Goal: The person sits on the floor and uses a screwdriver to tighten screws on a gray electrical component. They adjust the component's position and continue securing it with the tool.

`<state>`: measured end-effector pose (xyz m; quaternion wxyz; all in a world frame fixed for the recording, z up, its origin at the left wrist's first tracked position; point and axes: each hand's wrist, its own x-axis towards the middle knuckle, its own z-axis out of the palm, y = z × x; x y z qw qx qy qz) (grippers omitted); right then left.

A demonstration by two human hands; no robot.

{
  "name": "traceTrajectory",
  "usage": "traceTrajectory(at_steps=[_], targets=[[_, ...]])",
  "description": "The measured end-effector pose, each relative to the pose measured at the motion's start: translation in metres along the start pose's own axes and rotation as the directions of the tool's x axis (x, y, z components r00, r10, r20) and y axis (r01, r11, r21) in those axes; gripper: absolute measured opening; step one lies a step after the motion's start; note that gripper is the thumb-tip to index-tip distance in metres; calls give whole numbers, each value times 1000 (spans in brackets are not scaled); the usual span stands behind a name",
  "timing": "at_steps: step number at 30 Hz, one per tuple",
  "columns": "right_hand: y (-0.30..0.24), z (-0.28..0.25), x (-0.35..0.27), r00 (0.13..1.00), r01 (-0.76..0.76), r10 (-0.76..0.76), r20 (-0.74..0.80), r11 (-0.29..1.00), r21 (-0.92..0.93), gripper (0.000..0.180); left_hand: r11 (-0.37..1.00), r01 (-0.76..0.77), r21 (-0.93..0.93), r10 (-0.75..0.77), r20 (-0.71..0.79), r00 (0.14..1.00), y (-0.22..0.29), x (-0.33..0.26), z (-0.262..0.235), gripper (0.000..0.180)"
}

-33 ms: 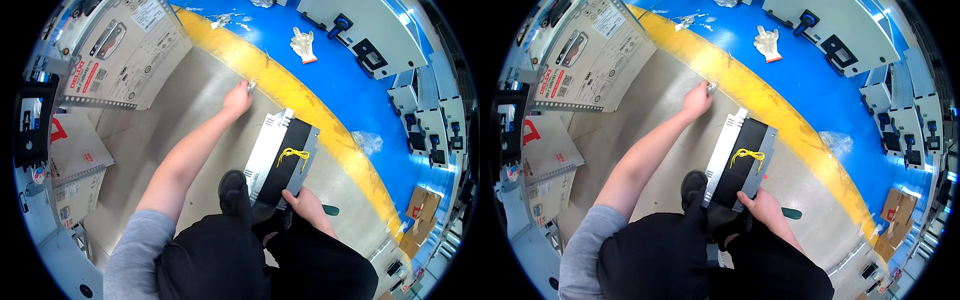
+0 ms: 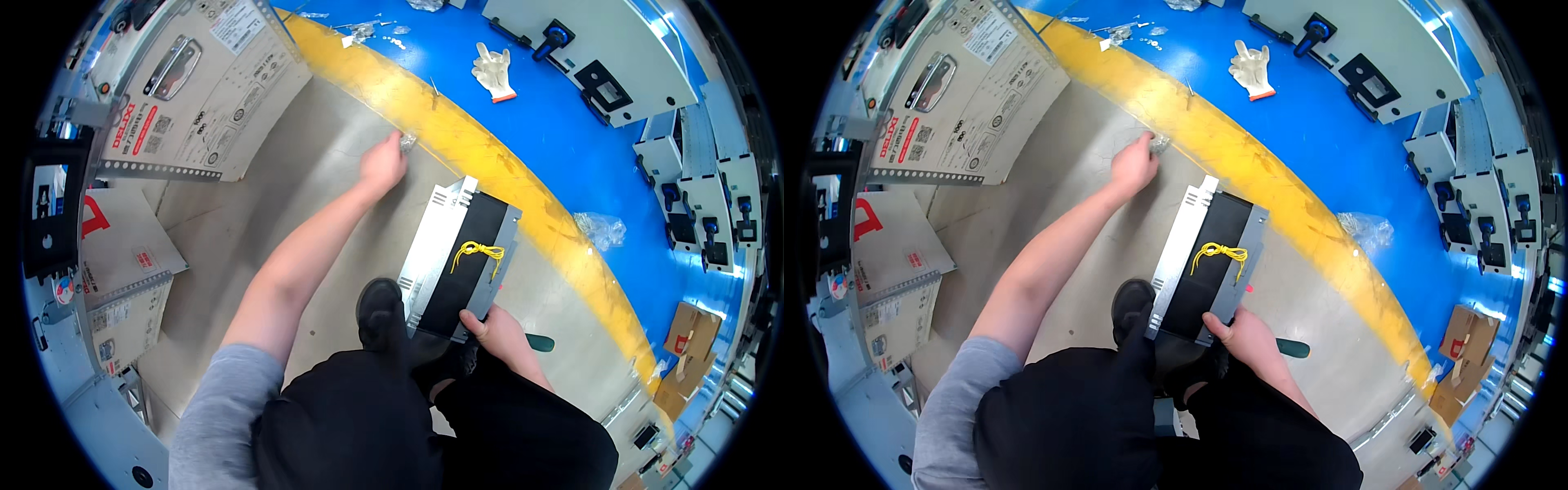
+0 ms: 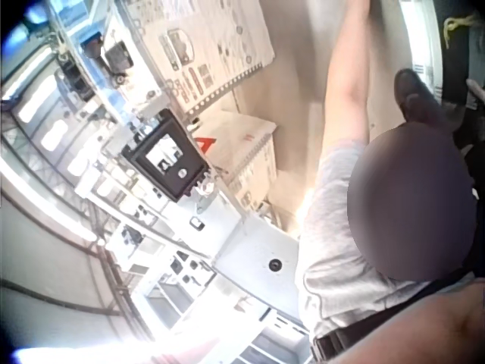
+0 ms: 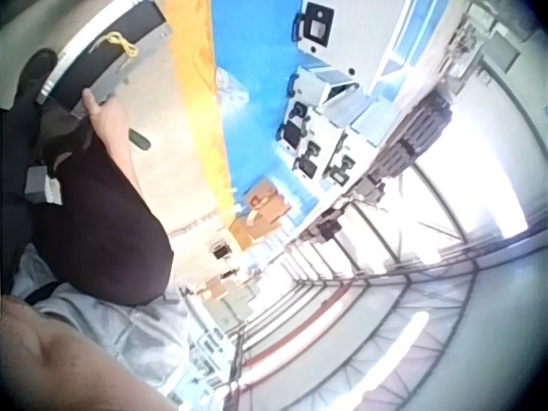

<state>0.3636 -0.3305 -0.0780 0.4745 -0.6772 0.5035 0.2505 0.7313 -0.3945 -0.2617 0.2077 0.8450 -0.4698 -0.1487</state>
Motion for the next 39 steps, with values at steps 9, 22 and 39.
traceTrajectory(at_steps=[9,22,39], targets=[[0,-3,0,1000,11,-11,9,1000,9,83,977,-76,-199,97,96,991,-19,-20,-7,33],[4,-2,0,999,42,-42,-5,999,7,83,980,-177,-93,195,252,948,-18,-4,-10,42],[4,-5,-1,999,36,-37,28,999,28,87,1000,5,28,-13,271,962,-17,16,-11,45]])
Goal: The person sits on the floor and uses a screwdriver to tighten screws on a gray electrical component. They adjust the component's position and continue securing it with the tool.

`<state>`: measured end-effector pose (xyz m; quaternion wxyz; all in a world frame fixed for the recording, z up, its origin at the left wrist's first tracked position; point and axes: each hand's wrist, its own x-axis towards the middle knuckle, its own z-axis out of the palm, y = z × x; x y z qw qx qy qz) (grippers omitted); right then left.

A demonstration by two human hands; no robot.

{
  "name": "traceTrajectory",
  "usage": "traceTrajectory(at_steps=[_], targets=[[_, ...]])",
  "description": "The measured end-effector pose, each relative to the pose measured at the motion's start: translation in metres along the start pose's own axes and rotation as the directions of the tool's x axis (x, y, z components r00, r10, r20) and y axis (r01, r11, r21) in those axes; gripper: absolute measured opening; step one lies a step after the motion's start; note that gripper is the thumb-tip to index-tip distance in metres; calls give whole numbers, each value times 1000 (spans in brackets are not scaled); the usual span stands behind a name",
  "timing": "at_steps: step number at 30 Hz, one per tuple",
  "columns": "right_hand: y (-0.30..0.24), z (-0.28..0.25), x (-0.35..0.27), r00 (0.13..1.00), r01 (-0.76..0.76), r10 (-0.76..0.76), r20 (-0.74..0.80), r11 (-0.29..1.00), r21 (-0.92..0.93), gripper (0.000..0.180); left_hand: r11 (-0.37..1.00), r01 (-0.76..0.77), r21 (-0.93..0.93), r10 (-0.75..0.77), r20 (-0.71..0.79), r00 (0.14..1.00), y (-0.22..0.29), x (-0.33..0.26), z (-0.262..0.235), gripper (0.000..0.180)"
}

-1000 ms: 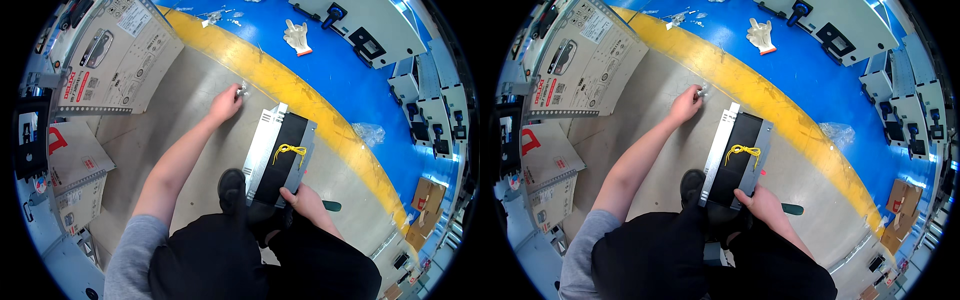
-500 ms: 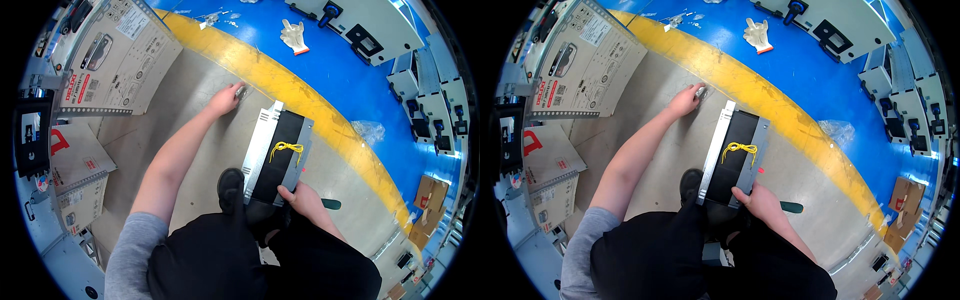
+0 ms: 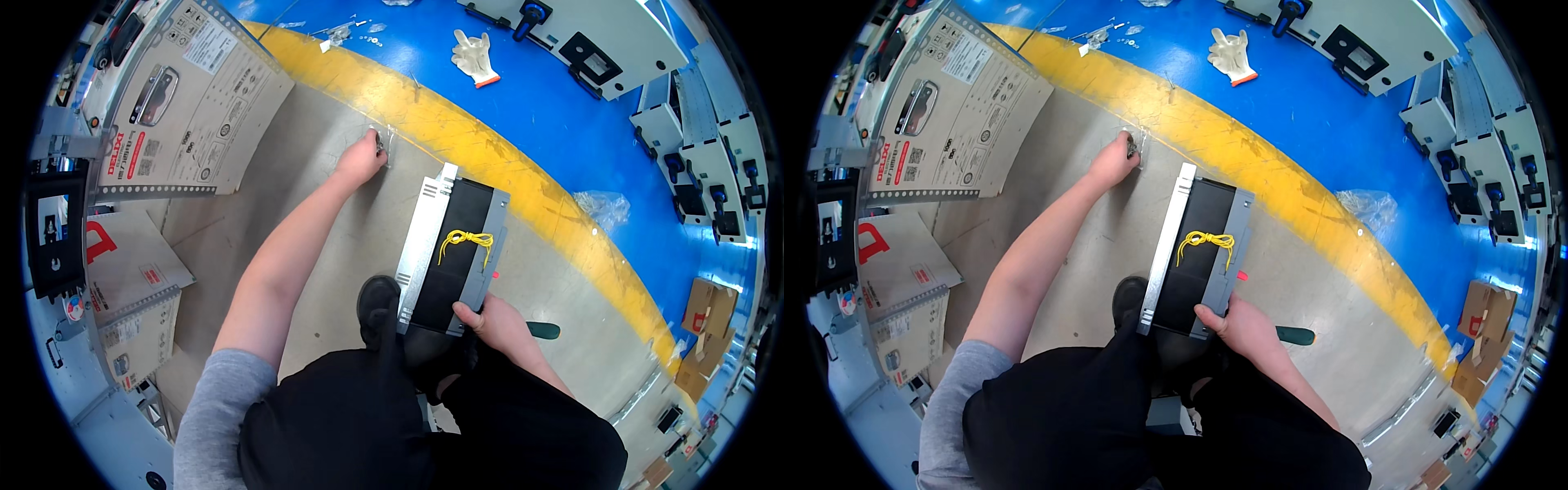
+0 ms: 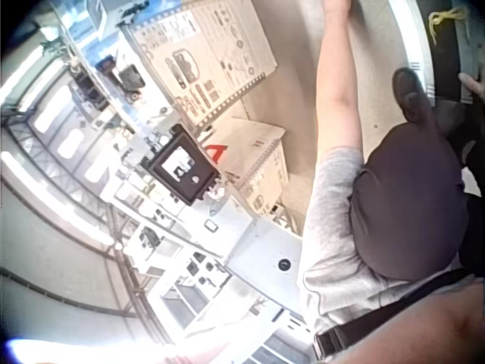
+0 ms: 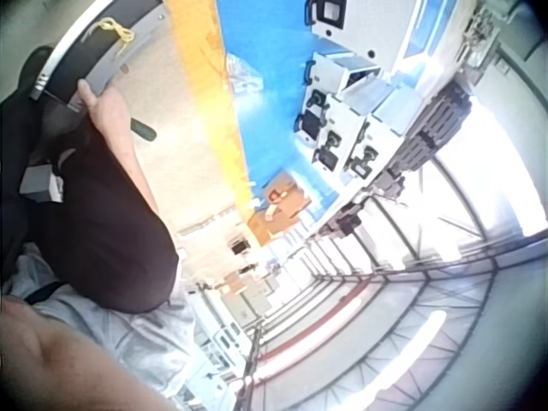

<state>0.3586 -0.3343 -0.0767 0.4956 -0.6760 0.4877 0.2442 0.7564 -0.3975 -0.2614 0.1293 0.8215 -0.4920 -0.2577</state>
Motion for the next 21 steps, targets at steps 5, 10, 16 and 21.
traceTrajectory(at_steps=[5,10,16,21], targets=[[-3,-1,0,1000,-3,3,11,1000,-2,88,999,-23,23,25,-103,994,-8,-12,-3,40],[-1,1,1,1000,11,-11,-8,1000,-10,89,997,-50,52,58,-147,987,-5,-15,-5,30],[0,0,1,1000,7,-6,4,1000,-13,91,980,-109,165,138,-178,974,6,-13,-8,23],[2,1,1,1000,20,-20,1,1000,-4,91,942,-192,276,244,-165,956,2,-6,-2,21]])
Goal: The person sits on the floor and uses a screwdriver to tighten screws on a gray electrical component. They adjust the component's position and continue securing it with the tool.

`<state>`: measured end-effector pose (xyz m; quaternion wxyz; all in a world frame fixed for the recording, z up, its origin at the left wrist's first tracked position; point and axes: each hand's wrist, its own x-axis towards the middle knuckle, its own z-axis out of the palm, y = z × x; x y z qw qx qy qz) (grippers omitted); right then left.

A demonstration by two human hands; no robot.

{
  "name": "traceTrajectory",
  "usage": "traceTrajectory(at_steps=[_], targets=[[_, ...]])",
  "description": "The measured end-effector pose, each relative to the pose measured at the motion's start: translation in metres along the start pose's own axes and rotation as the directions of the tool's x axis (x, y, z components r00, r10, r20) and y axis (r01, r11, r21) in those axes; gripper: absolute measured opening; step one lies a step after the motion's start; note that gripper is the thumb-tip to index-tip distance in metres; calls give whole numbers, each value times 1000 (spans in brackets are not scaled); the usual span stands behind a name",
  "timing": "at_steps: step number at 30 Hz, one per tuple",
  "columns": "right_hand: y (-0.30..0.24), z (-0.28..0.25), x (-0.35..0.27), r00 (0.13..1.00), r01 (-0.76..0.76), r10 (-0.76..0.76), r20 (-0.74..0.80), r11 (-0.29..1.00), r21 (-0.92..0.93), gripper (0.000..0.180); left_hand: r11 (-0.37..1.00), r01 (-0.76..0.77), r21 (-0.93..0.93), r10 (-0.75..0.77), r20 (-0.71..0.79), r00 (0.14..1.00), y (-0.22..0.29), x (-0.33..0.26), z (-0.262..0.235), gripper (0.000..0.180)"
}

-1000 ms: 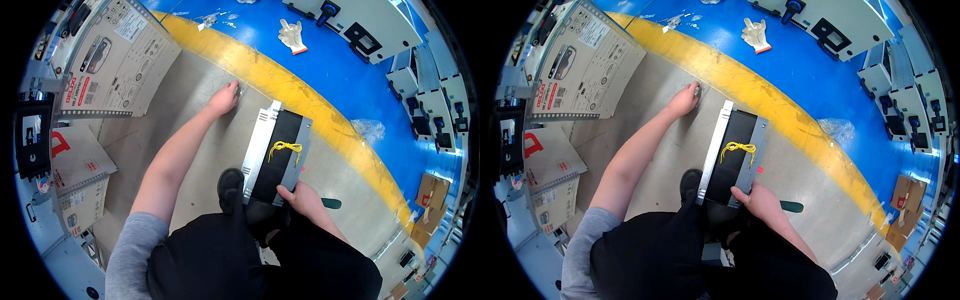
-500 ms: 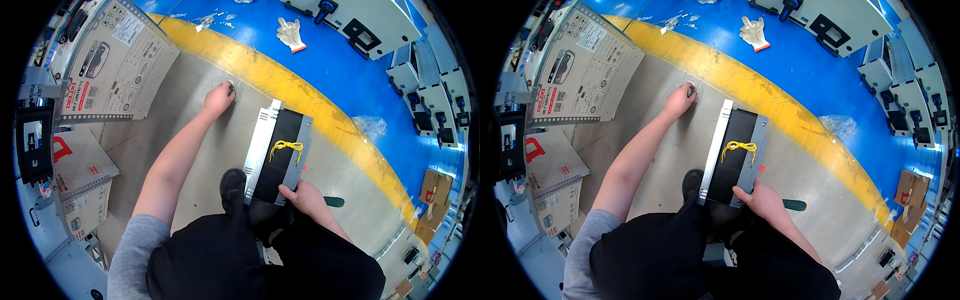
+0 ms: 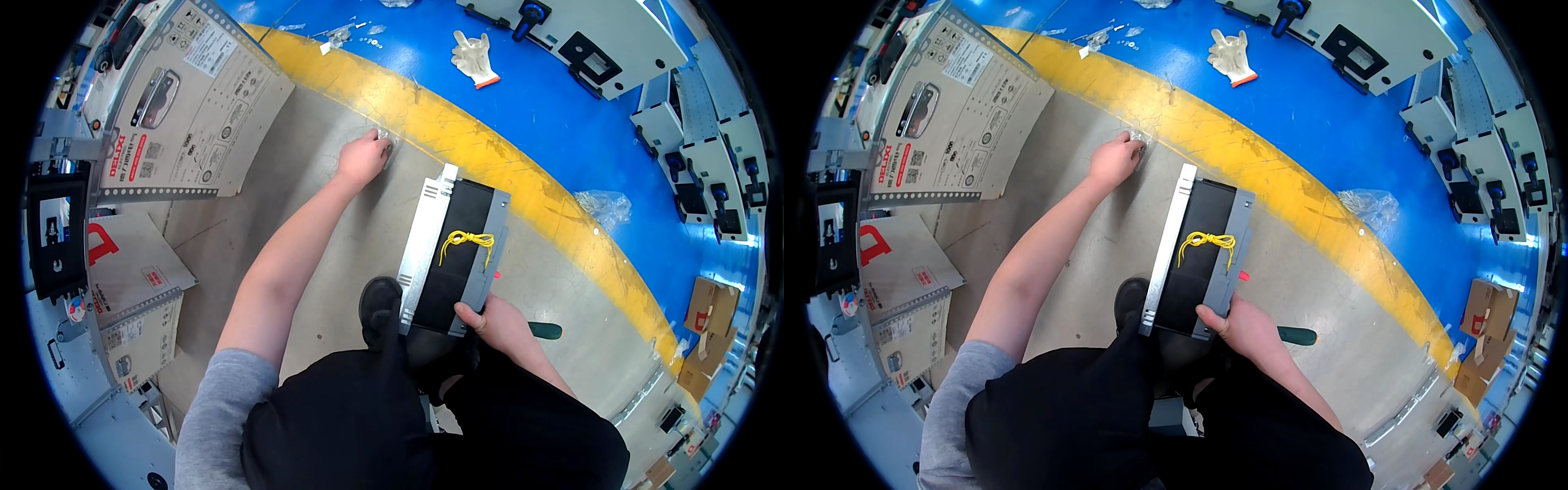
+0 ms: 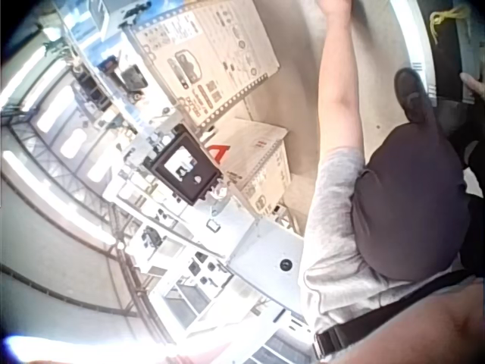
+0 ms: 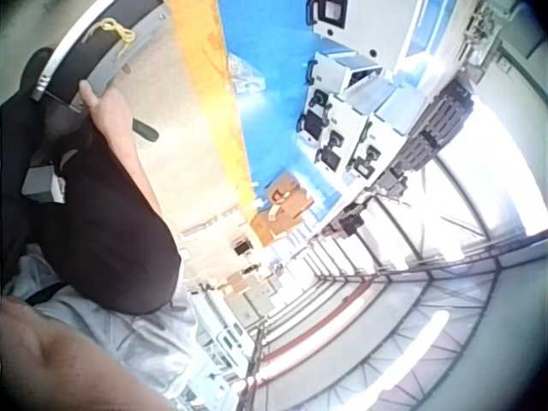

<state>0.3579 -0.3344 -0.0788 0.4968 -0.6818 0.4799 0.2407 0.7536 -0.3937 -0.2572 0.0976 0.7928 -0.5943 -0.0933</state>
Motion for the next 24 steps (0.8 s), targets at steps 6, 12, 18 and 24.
traceTrajectory(at_steps=[6,12,18,24], targets=[[2,1,1,1000,-7,7,-1,1000,-11,92,994,-91,54,91,14,996,-2,6,2,16],[5,2,2,1000,2,-2,-7,999,-34,93,973,-188,136,177,88,980,1,10,-2,17],[1,0,-1,1000,3,-3,-6,1000,-3,93,959,-244,147,235,76,969,-3,18,5,17],[-2,1,1,1000,11,-11,1,1000,-19,89,977,-196,88,203,-85,975,-3,20,1,17]])
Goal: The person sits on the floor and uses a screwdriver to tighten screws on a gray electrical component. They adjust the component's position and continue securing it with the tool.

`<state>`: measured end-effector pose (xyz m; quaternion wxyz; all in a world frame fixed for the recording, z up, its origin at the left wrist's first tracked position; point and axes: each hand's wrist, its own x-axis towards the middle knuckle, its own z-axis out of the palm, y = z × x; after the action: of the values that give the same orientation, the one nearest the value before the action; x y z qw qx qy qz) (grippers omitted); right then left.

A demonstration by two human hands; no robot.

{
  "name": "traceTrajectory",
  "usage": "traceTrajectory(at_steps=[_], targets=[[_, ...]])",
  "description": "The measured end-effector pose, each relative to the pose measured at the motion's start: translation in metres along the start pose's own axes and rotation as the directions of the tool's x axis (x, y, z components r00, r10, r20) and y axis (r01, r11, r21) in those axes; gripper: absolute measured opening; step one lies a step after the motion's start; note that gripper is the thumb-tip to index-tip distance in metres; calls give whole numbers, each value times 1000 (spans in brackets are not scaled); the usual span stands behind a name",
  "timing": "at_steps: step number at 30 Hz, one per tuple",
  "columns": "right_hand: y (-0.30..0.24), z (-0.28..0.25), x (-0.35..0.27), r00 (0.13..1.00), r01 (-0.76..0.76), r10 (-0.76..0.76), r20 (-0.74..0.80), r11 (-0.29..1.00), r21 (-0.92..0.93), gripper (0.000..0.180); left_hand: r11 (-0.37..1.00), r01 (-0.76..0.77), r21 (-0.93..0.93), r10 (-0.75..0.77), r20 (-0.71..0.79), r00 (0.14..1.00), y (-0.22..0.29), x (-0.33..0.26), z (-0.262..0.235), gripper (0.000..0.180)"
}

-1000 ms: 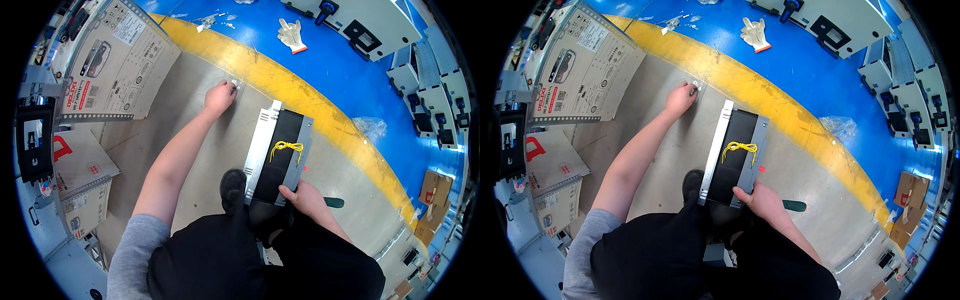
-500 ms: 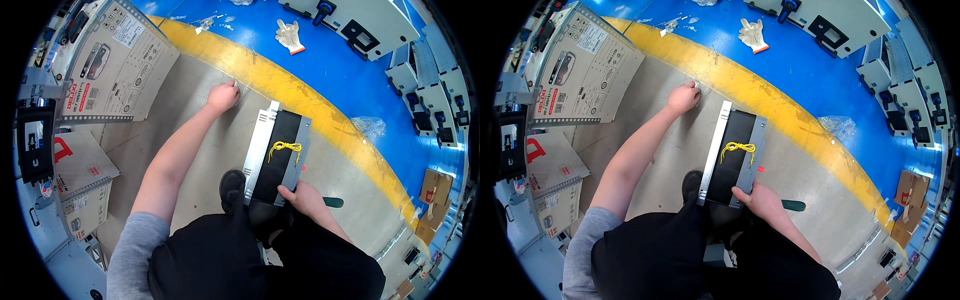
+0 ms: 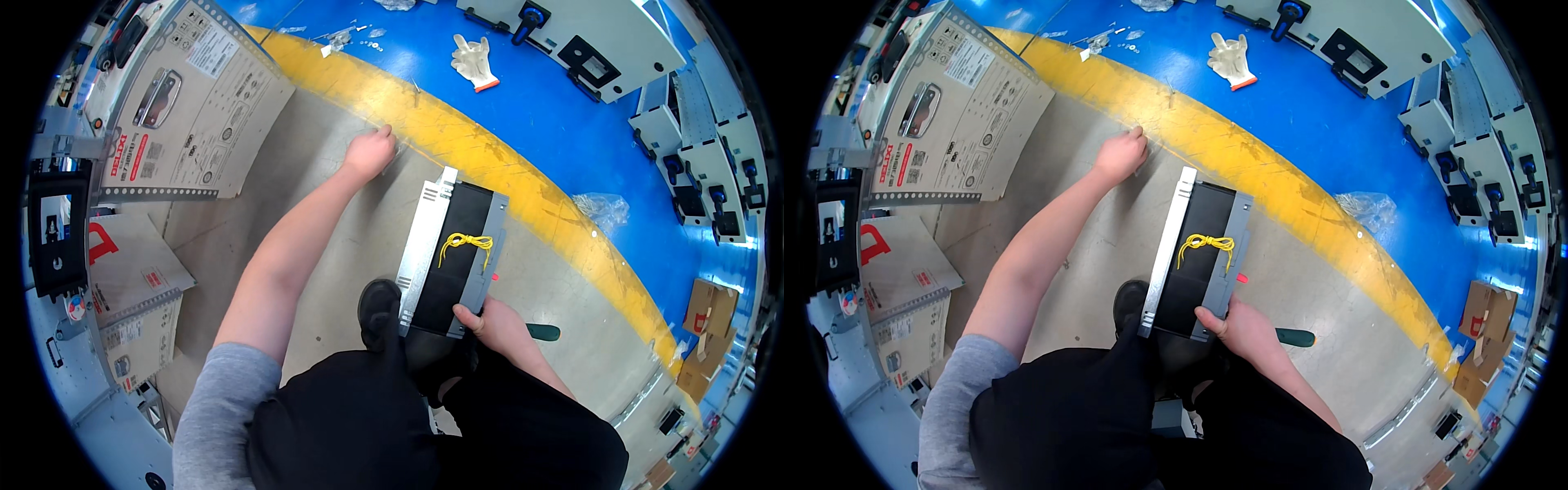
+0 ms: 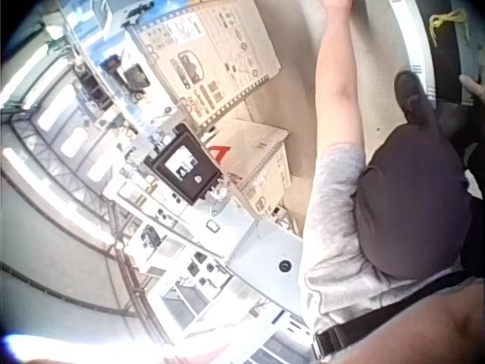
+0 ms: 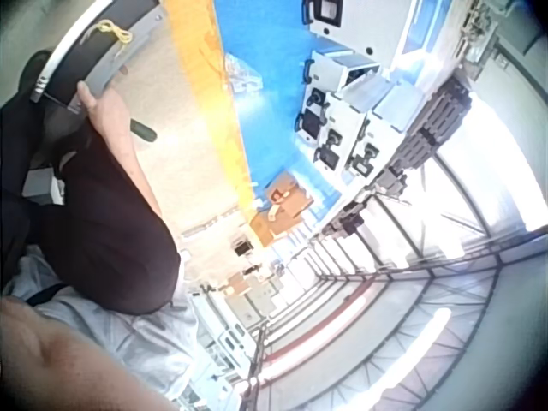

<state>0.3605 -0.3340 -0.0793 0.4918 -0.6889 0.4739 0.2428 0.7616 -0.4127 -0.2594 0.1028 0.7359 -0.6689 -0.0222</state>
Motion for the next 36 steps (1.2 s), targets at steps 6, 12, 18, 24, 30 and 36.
traceTrajectory(at_steps=[6,12,18,24,30,36], targets=[[2,0,0,999,-52,52,9,998,19,85,507,506,-698,-501,238,832,64,-42,-50,20],[-5,-5,-2,997,-62,61,45,998,18,85,-251,854,-455,52,875,482,145,-216,-117,16],[2,2,1,1000,18,-18,5,1000,9,87,-442,727,-526,27,802,597,163,-250,-104,20],[7,7,0,998,28,-28,-51,1000,10,87,-349,690,-634,-21,742,670,170,-252,-111,25],[4,10,-3,996,49,-47,-76,999,16,91,-359,663,-657,-163,743,649,178,-257,-97,22],[7,13,2,993,87,-86,-77,996,2,87,-356,623,-697,-227,711,666,180,-263,-84,19]])
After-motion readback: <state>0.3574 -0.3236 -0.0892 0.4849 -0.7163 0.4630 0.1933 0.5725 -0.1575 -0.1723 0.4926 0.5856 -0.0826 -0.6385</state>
